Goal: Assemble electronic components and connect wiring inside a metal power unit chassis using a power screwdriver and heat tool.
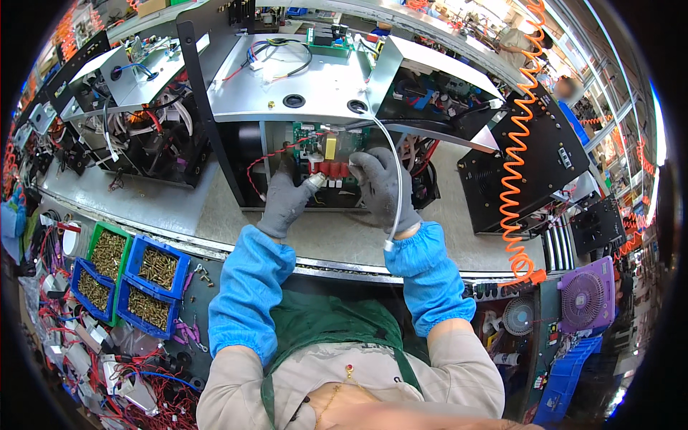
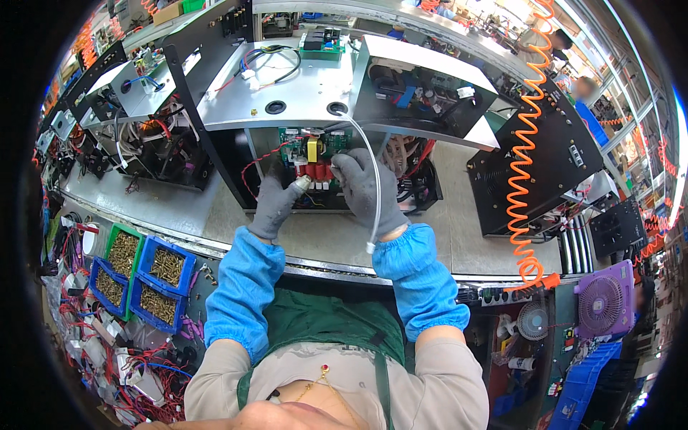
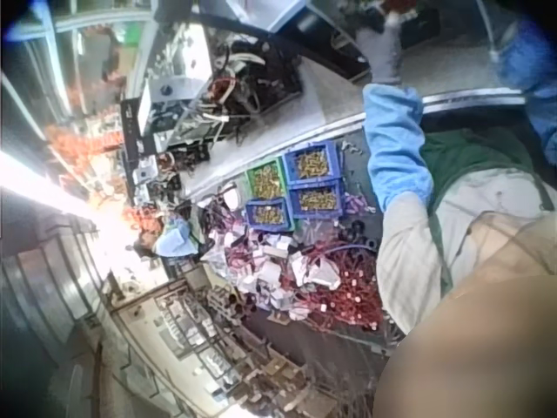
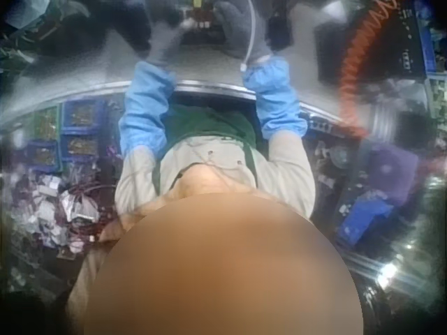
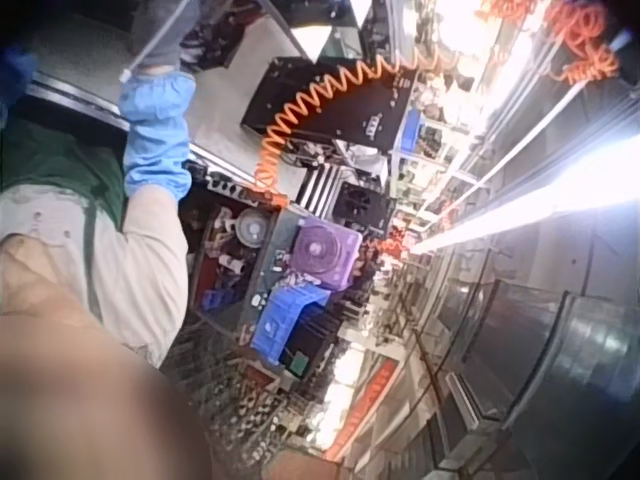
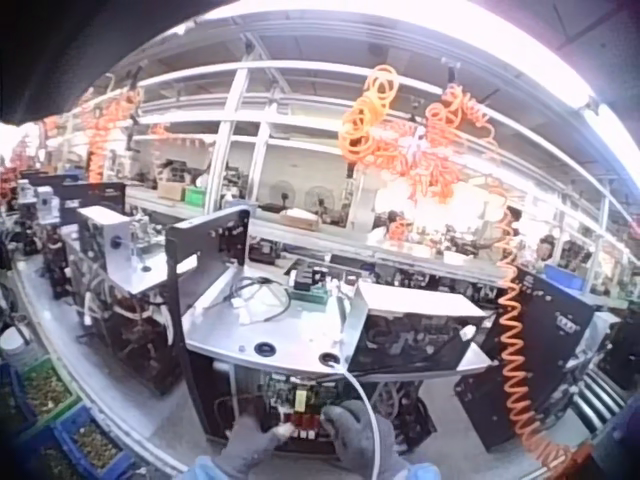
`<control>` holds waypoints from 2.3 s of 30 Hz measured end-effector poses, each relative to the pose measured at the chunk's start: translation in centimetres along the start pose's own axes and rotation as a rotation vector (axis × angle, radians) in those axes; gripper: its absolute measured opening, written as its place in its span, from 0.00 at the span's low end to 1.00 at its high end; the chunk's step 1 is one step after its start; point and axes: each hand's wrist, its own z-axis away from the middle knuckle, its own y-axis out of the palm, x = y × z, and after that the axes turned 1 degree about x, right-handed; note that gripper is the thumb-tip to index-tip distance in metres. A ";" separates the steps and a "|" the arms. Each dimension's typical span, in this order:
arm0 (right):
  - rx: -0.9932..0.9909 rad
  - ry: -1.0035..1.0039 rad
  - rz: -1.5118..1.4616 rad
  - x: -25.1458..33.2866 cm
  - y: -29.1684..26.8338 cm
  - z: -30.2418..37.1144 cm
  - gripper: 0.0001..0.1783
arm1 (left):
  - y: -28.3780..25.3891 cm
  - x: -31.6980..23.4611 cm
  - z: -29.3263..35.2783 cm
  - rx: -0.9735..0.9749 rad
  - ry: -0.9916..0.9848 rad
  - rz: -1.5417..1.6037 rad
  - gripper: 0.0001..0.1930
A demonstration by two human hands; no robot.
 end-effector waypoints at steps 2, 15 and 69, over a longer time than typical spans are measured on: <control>-0.037 -0.005 -0.017 0.2 0.2 -0.3 0.09 | 0.5 -0.5 -0.5 -0.063 0.037 -0.072 0.32; -0.136 0.511 -0.382 1.0 -1.1 -0.5 0.18 | 0.8 -1.4 -1.8 -0.158 -0.055 -0.300 0.25; 0.300 0.216 0.208 -2.2 -0.5 3.9 0.11 | 4.5 -1.0 3.3 -0.296 0.365 -0.719 0.19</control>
